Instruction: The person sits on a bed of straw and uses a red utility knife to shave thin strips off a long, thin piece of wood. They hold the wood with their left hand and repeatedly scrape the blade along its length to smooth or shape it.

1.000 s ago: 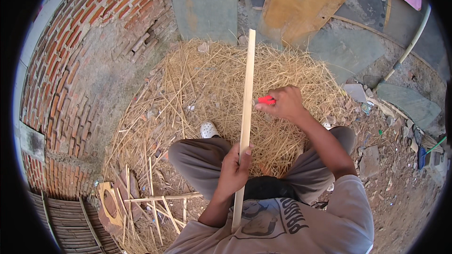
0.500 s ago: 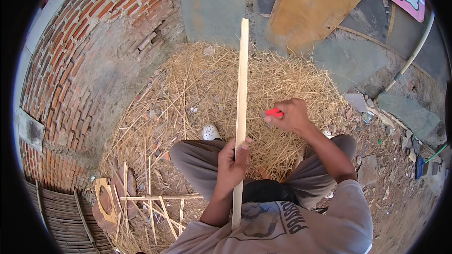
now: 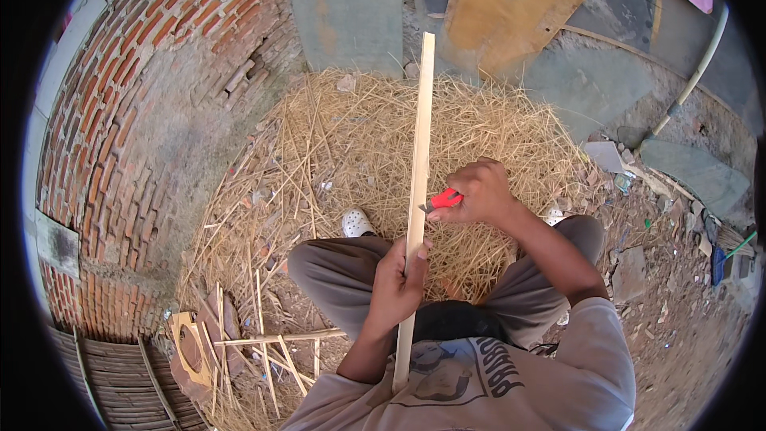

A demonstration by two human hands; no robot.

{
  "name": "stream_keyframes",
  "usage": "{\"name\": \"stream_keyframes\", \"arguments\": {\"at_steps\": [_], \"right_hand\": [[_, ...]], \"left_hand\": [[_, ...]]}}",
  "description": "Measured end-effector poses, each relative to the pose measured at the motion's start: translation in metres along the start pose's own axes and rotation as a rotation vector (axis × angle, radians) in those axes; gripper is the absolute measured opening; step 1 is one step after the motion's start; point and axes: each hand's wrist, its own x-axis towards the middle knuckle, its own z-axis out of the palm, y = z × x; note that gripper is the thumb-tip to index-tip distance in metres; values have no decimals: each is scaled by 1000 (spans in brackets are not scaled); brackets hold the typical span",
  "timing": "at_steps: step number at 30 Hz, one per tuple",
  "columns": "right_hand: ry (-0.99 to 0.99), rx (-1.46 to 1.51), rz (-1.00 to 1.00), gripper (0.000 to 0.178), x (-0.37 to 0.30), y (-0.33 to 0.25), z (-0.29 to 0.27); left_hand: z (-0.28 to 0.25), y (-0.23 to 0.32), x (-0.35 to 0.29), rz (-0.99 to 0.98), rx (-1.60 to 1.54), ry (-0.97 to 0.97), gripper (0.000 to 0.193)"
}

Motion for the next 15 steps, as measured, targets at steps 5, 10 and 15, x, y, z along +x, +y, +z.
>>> {"name": "stream_keyframes", "arguments": {"at_steps": [5, 10, 15], "right_hand": [[-71, -138, 297, 61, 5, 48, -4], [-92, -48, 157, 62, -6, 6, 6], [-67, -220, 206, 62, 2, 45, -3]], "left_hand": [[2, -4, -13, -80, -45, -120, 16], [-4, -3, -14, -90, -132, -115, 17], [-3, -7, -21, -76, -62, -162, 18]]}}
